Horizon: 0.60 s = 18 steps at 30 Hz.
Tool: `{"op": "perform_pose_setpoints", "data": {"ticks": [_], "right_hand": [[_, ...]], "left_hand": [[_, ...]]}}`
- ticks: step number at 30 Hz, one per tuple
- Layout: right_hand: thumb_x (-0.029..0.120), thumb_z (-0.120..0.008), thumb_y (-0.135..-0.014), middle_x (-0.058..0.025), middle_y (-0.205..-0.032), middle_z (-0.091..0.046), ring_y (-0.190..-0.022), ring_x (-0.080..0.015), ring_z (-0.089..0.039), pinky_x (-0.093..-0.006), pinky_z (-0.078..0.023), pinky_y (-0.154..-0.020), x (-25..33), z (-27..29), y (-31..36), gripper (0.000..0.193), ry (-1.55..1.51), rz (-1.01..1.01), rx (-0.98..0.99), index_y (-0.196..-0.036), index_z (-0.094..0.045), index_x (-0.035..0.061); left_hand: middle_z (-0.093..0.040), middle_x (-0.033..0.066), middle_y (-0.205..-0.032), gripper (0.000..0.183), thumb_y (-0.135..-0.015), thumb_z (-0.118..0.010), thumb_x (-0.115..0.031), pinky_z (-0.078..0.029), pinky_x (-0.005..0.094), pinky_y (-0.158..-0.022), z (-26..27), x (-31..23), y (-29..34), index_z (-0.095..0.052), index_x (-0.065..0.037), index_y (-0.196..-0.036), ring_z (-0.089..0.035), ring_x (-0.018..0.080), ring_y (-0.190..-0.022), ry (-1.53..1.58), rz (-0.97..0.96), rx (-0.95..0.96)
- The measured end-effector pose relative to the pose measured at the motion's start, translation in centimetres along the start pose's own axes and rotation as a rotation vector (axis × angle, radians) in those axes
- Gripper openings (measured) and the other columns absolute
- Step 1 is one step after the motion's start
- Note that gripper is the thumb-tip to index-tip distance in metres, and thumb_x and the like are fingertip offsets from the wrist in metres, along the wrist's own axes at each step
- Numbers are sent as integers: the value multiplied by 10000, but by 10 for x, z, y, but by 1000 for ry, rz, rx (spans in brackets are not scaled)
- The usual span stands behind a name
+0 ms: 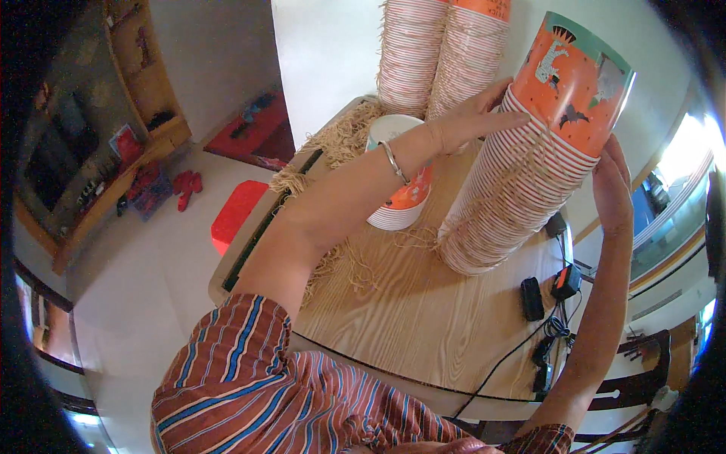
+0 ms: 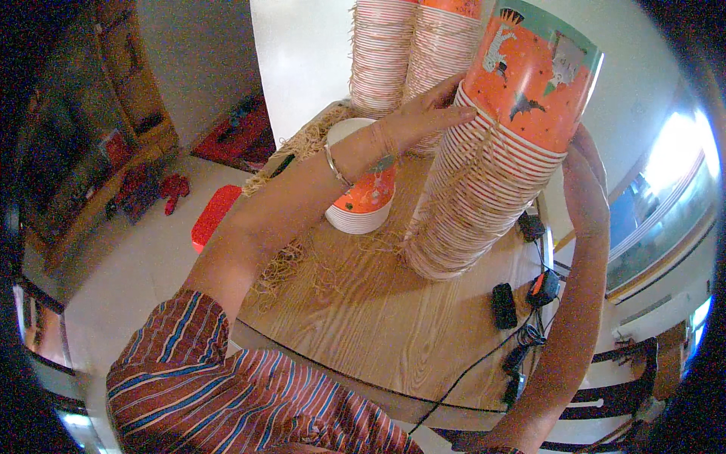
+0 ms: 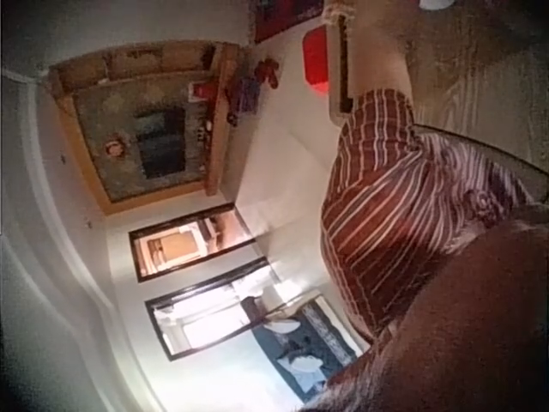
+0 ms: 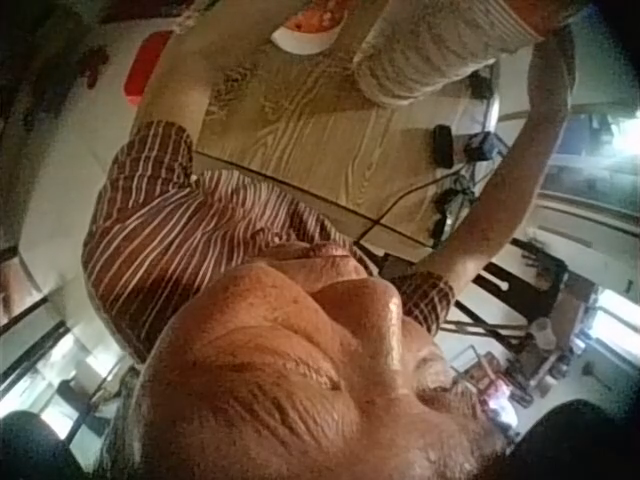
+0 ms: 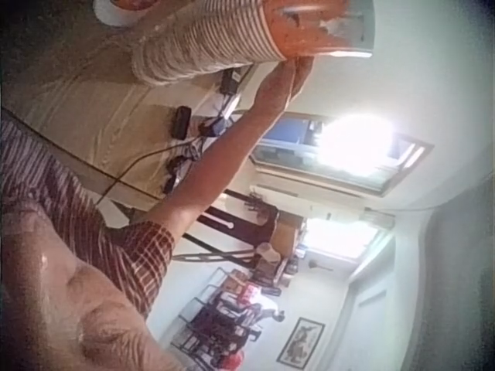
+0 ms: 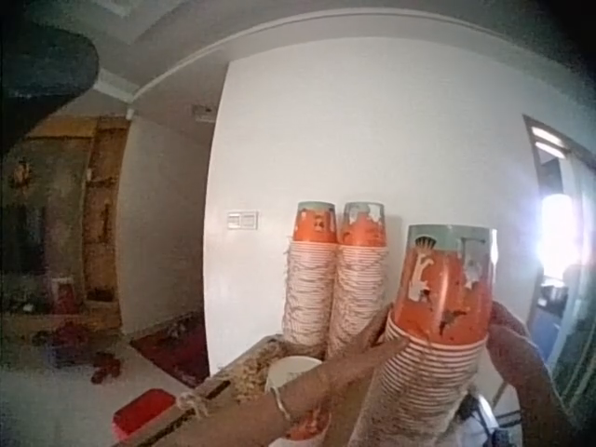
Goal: Attaching rubber bands or strings to paper cups at a table for packaging or preparation.
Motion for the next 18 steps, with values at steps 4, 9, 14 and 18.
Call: {"op": "perform_pose_setpoints", "data": {"ticks": [4, 9, 14, 18], "right_hand": [[216, -495, -959, -81, -1389, -457, -1289, -187, -408, -345, -276, -1098, 4, -2, -1, 494, 12, 14, 24, -1396, -382, 15], [197, -517, -952, -79, -1393, -456, -1299, -188, -400, -347, -279, -1100, 4, 8, -2, 500, 113, 1, -4, -1399, -380, 21], [199, -502, -963, -80, -1382, -468, -1287, -184, -412, -341, -302, -1084, 2, 7, -5, 480, 218, 38, -29, -1394, -389, 21], [220, -493, -970, -78, -1365, -484, -1277, -187, -424, -329, -309, -1076, 4, 2, -3, 457, 175, 59, -29, -1379, -420, 31]], "left_hand": [[-400, 135, -1404, 906, -775, -740, -379, -309, 341, -1091, 4, 2, -3, -248, -13, -1442, -376, 227, -1304, -9, -15, -20], [-450, 125, -1361, 845, -775, -744, -342, -334, 339, -1076, -2, -8, 0, -305, -4, -1413, -422, 221, -1267, 6, 10, -2], [-464, 114, -1352, 826, -773, -750, -315, -348, 337, -1069, 1, -5, 0, -319, -16, -1411, -441, 211, -1251, -9, 20, -16], [-482, 100, -1339, 796, -778, -748, -288, -356, 333, -1063, 0, -5, -1, -336, -21, -1405, -453, 200, -1238, -17, 6, -22]]}}
Point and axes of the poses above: each hand's wrist, its own y-axis away from the middle knuckle, its own z-axis out of the back of the hand, x = y × z, the point moved 5 cm from there along -y, towards the middle knuckle
